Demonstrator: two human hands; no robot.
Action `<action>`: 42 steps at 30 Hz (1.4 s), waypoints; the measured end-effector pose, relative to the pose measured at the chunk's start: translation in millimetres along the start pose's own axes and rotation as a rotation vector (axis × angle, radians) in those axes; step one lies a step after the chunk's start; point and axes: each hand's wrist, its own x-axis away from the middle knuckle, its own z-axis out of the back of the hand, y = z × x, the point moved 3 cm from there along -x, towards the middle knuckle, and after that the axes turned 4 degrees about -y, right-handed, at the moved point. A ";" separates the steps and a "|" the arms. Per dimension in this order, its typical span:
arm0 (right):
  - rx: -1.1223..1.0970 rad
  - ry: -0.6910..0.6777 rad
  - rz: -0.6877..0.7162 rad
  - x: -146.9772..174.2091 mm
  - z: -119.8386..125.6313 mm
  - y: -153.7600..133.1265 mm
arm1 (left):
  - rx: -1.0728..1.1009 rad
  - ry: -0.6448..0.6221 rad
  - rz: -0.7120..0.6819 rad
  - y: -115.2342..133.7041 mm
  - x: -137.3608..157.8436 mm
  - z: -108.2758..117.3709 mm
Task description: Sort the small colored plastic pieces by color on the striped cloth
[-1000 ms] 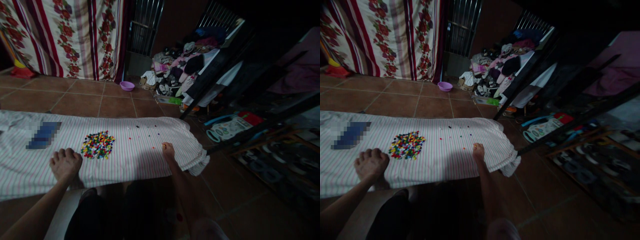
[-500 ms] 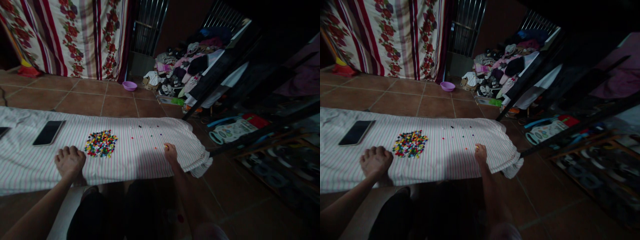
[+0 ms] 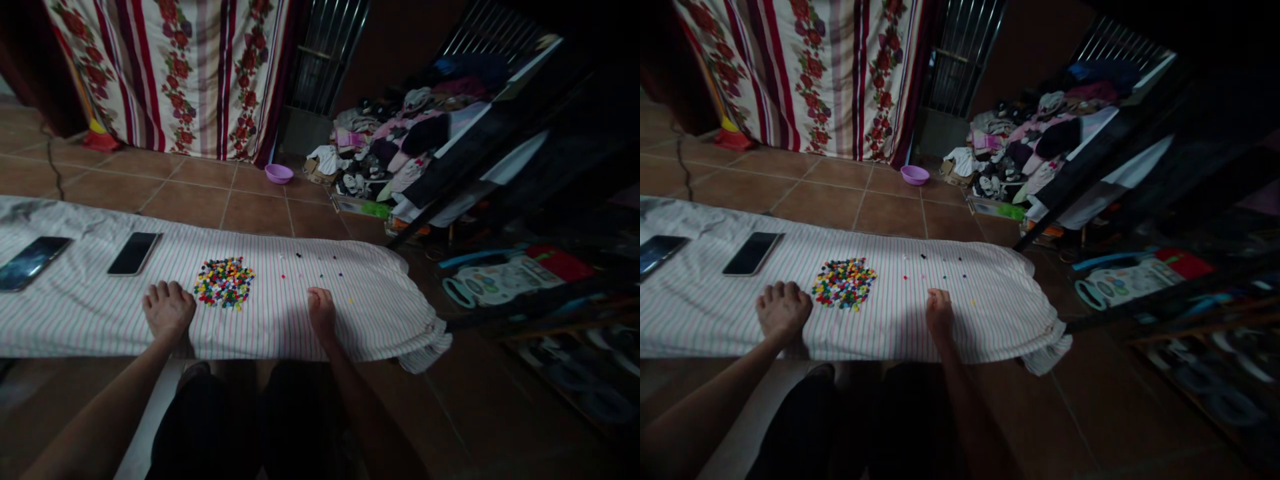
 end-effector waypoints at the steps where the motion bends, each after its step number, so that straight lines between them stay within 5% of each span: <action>1: -0.025 -0.045 0.029 1.9 -10.2 -11.3 | 0.010 -0.001 0.005 -0.4 -0.1 0.0; 9: -0.170 -0.295 0.089 11.5 -75.7 -77.5 | 0.033 0.012 0.016 -1.9 -0.8 -1.6; 19: -0.088 -0.439 0.046 4.2 -113.0 -117.1 | 0.012 -0.028 0.010 -1.9 -2.4 -1.0; 42: 0.201 -0.556 -0.126 -2.3 -122.2 -141.9 | 0.058 0.000 -0.007 -1.7 0.0 0.8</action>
